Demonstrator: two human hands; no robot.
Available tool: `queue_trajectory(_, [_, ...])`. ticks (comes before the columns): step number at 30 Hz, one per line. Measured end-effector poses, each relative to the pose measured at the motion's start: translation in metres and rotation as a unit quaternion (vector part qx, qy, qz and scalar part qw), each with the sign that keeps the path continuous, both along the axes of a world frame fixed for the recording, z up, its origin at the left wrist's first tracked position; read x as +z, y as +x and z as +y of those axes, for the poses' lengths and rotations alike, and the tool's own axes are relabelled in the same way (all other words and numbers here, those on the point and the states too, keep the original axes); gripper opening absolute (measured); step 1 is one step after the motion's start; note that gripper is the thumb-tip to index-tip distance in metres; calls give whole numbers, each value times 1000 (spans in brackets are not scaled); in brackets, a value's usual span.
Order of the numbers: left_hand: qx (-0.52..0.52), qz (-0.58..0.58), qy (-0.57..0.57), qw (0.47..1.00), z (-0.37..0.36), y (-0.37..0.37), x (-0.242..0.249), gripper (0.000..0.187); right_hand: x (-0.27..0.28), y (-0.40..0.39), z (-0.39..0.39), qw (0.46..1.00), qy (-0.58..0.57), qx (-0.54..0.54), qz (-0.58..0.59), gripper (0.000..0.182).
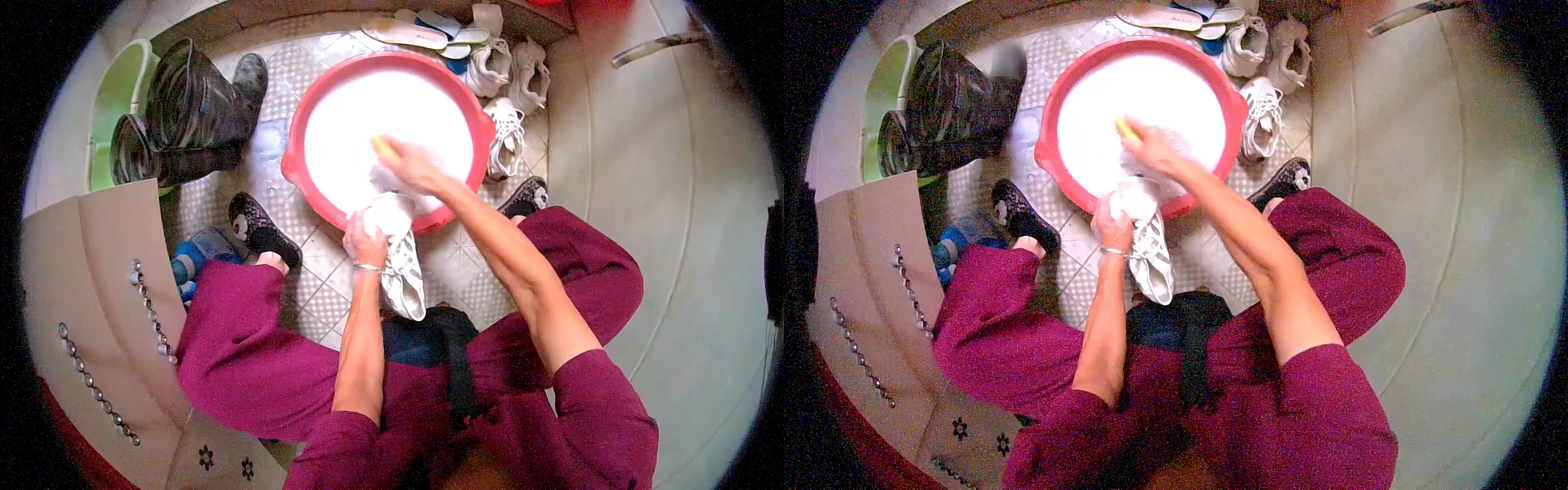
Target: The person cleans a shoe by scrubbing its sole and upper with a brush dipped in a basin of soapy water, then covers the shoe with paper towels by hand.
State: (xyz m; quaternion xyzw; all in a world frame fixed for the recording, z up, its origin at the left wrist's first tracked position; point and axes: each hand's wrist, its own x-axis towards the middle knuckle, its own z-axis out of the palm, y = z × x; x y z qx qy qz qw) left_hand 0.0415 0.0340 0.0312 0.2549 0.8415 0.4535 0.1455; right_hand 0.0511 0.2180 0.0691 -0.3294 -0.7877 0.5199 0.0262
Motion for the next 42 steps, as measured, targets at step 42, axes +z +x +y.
queue_trajectory(42, [-35,-230,56,971,28,5,21,23,97,43,-58,953,174,134,-209,49])
